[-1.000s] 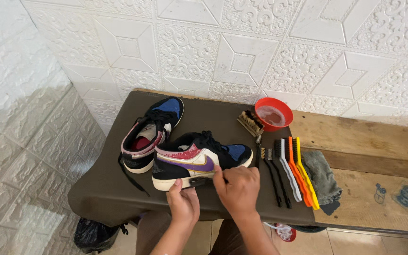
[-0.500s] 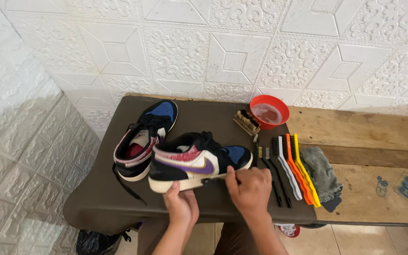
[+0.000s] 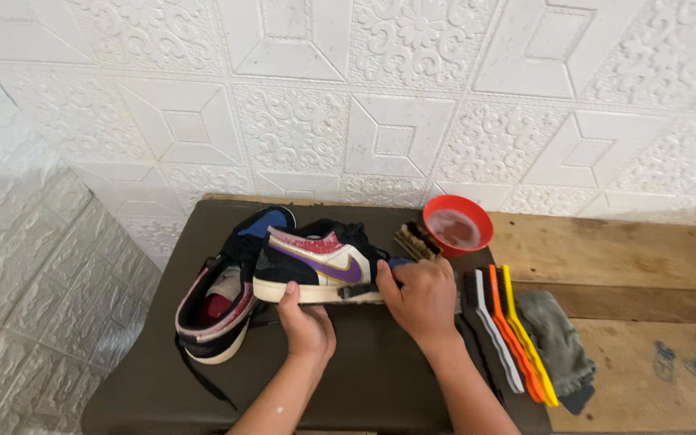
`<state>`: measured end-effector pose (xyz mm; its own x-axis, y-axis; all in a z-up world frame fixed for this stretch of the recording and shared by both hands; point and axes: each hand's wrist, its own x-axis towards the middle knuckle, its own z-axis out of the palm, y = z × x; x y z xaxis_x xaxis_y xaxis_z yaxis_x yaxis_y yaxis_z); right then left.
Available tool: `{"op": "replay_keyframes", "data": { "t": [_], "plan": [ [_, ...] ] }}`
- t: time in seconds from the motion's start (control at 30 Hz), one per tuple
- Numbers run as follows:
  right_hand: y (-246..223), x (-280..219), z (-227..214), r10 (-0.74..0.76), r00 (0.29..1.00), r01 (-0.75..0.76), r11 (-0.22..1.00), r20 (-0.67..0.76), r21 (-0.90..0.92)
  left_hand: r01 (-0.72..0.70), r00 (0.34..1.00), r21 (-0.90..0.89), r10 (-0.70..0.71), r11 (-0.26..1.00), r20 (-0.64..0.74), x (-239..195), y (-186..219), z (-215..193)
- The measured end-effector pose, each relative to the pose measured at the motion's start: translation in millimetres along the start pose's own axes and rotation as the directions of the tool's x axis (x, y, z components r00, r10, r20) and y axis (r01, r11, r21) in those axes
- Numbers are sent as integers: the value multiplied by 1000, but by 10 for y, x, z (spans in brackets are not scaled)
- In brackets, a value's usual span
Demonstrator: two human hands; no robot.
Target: The person scrubs a black and blue sneaker with a brush dipped in a red bowl of soapy water, then wipes it with a cloth. The person continues to scrub different parts of the shoe, including the sole and upper, using various brushes and wiping with a cloth.
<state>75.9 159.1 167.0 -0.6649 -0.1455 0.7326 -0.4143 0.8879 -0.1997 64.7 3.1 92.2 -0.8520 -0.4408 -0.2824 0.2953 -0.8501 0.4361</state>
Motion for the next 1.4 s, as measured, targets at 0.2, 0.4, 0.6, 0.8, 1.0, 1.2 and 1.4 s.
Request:
{"op": "replay_keyframes", "data": {
  "t": [0.2,0.4,0.6,0.8,1.0,1.2,1.4],
  "plan": [
    [-4,-22,69,2,1000,-2,1000,2,-10,46,999,-48,-47,998,-14,384,-323,-502],
    [135,-225,154,72,997,-70,996,24,-63,-6,1000,54,5,999,19,465,-487,-634],
    [-28,-197,85,-18,999,15,996,-30,-91,-103,987,84,92,991,134,588,-633,-733],
    [127,-197,86,22,997,-35,984,-78,-173,-155,986,231,136,960,98,698,-749,-901],
    [-254,-40,178,-66,993,52,989,-98,-140,-357,927,404,266,842,264,626,-607,-752],
    [29,-217,46,61,996,-72,984,-72,-163,-350,914,370,227,861,335,586,-596,-727],
    [-319,-80,132,32,995,-41,994,-90,-100,-409,894,450,250,794,372,561,-456,-648]
  ]
}}
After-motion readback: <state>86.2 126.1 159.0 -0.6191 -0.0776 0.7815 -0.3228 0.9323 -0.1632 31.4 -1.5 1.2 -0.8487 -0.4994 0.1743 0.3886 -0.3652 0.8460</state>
